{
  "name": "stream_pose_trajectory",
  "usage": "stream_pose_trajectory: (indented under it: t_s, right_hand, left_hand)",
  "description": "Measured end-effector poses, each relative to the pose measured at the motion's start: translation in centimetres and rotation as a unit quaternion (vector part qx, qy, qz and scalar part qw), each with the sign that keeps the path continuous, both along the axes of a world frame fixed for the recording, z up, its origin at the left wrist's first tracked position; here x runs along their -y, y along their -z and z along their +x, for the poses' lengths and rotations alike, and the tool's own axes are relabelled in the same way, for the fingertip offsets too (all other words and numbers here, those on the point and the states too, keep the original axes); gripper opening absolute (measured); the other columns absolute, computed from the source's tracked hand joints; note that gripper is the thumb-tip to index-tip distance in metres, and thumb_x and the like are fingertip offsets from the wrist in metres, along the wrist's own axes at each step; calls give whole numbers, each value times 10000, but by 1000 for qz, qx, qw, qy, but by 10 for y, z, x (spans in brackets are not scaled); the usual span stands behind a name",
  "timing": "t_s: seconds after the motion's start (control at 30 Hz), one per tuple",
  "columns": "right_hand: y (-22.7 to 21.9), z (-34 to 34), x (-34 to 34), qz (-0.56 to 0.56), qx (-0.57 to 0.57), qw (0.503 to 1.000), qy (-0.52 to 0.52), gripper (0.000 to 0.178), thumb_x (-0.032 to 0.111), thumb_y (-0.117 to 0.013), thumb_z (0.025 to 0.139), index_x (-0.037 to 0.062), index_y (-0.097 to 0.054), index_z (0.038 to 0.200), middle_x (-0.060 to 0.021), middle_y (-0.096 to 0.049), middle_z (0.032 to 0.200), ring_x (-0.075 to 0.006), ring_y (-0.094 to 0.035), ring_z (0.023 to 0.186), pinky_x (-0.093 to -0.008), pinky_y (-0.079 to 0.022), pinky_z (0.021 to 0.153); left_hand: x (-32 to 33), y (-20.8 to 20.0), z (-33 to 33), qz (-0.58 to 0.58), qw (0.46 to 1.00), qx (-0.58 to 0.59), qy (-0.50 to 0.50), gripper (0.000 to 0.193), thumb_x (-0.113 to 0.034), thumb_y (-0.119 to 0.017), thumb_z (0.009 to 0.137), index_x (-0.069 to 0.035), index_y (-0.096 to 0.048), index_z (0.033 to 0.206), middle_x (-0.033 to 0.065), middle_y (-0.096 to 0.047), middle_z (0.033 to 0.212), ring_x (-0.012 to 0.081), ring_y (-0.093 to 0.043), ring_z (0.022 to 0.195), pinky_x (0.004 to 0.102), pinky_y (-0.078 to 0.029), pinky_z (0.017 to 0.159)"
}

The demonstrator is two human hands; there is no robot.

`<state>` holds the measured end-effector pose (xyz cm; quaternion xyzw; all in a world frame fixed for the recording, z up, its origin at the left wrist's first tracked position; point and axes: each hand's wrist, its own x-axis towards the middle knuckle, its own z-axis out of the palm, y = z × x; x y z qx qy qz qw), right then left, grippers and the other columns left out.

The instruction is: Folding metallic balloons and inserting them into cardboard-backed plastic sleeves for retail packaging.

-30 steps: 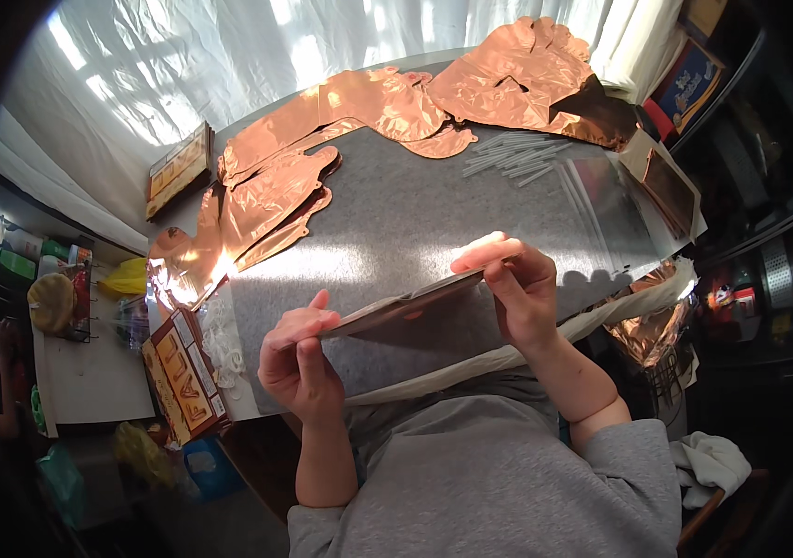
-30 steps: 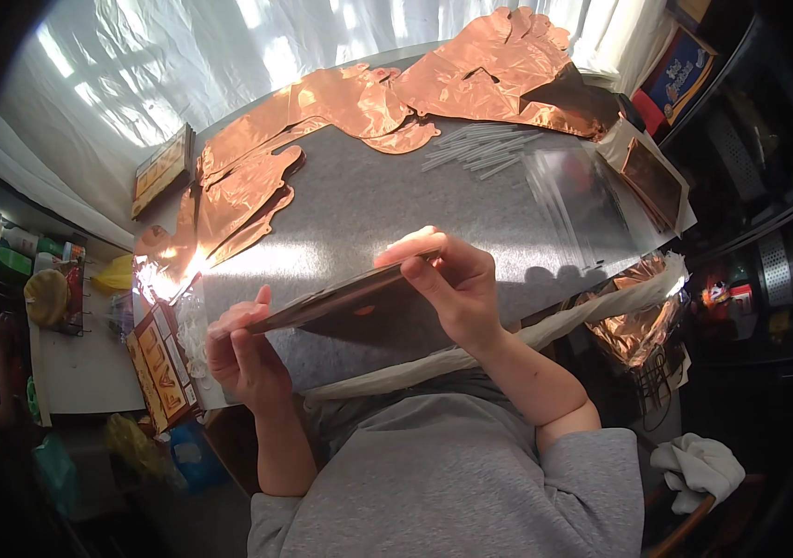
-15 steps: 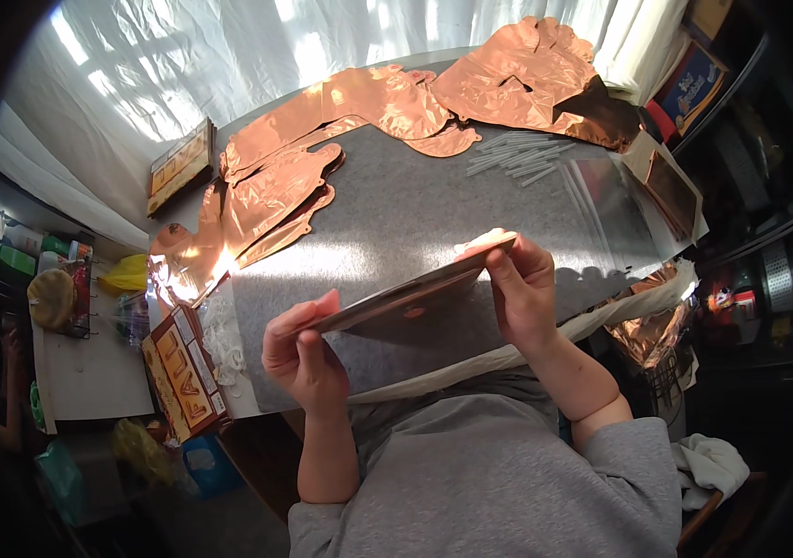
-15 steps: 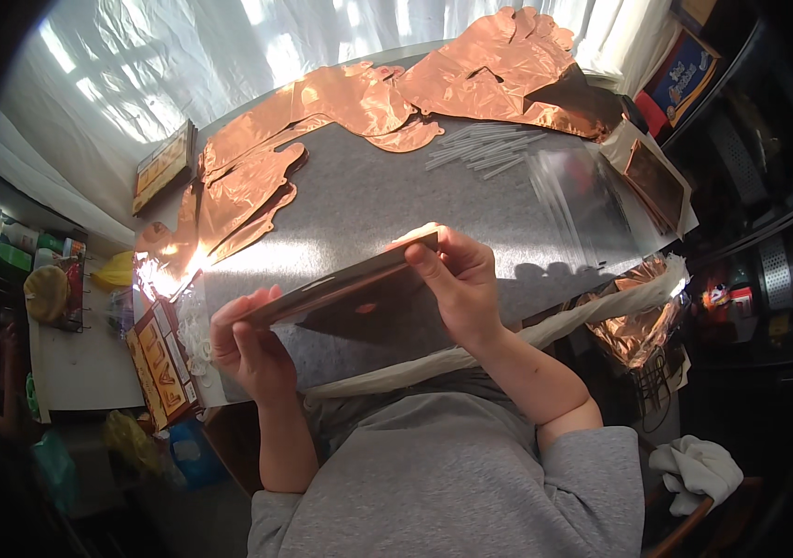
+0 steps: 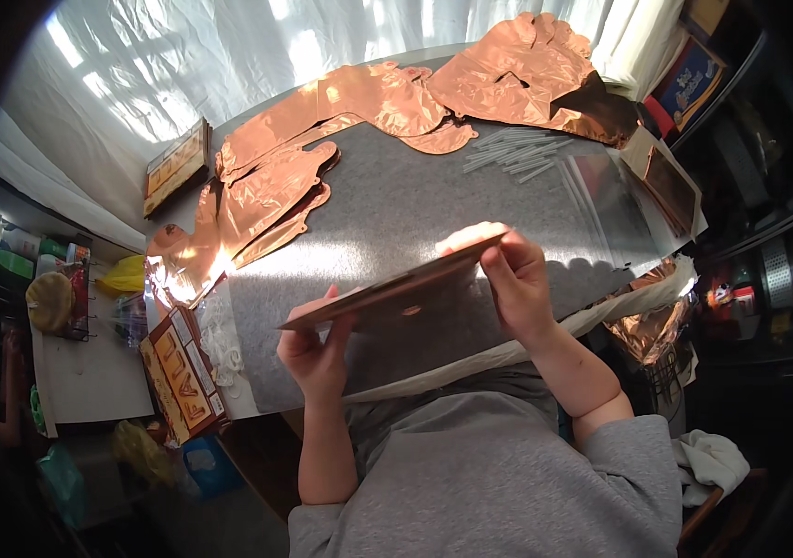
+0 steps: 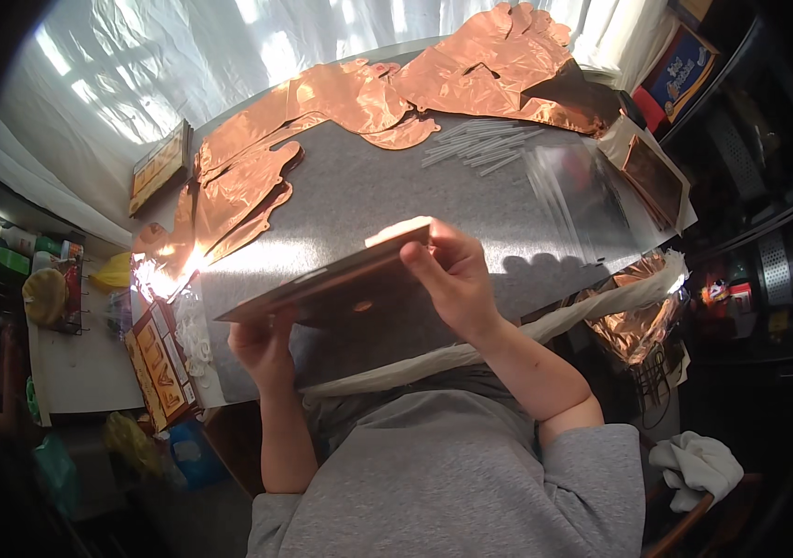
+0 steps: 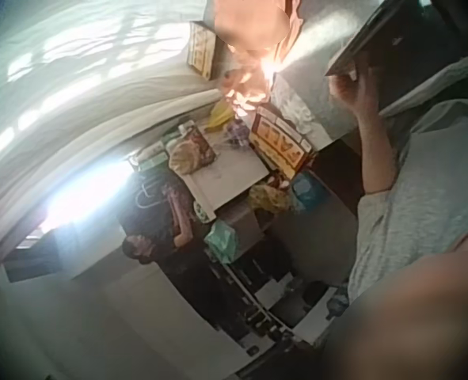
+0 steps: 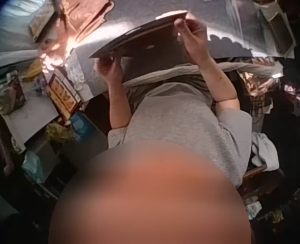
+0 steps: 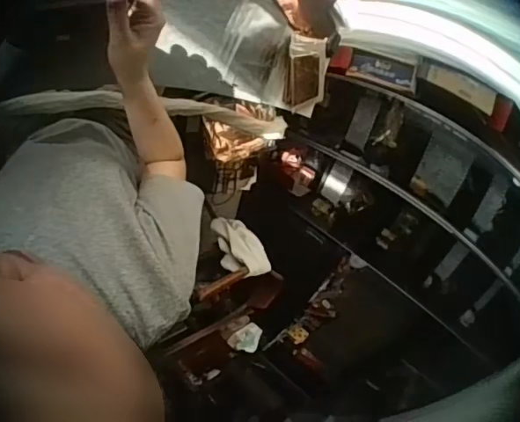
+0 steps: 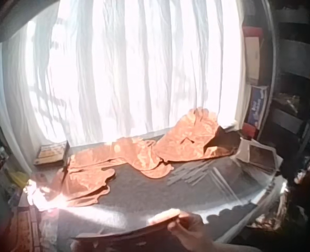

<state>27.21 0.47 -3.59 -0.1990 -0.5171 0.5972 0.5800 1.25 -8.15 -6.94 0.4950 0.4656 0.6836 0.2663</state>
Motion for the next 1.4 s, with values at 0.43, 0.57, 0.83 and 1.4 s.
stream_pose_trajectory:
  t_s: [0.43, 0.57, 0.83, 1.4]
  right_hand:
    - [-31, 29, 31, -22, 373, 926, -58, 991, 146, -920, 851, 7, -315, 1624, -136, -571, 1347, -189, -664, 1120, -351, -566, 965]
    - [-28, 33, 40, 142, 553, 821, 19, 887, 281, -943, 798, 87, -495, 1538, -157, -571, 1282, -285, -626, 1148, -401, -540, 1003]
    - [-28, 24, 36, 236, 558, 795, -7, 684, 305, -913, 785, 102, -662, 1387, -122, -573, 1419, -327, -549, 1303, -438, -476, 1106]
    - [-28, 5, 30, 318, 562, 763, -3, 768, 400, -898, 767, 140, -619, 1433, -105, -554, 1471, -310, -529, 1297, -470, -412, 1124]
  left_hand:
    - [2, -48, 19, -146, 984, -71, -67, 899, 22, -771, 951, 6, -206, 1650, 199, -625, 1427, 250, -623, 1291, 370, -499, 1090]
    - [8, -32, 13, -141, 917, -356, -117, 810, -20, -766, 923, -39, -371, 1631, 294, -312, 1692, 427, -292, 1595, 548, -301, 1264]
    - [-2, -48, 17, -155, 803, -569, 84, 586, -279, -618, 1038, -168, -505, 1602, 123, -399, 1703, 412, -281, 1605, 645, -144, 1292]
    - [-10, -51, 11, -147, 810, -541, 169, 688, -354, -604, 986, -87, -457, 1603, 136, -377, 1720, 333, -306, 1611, 517, -152, 1327]
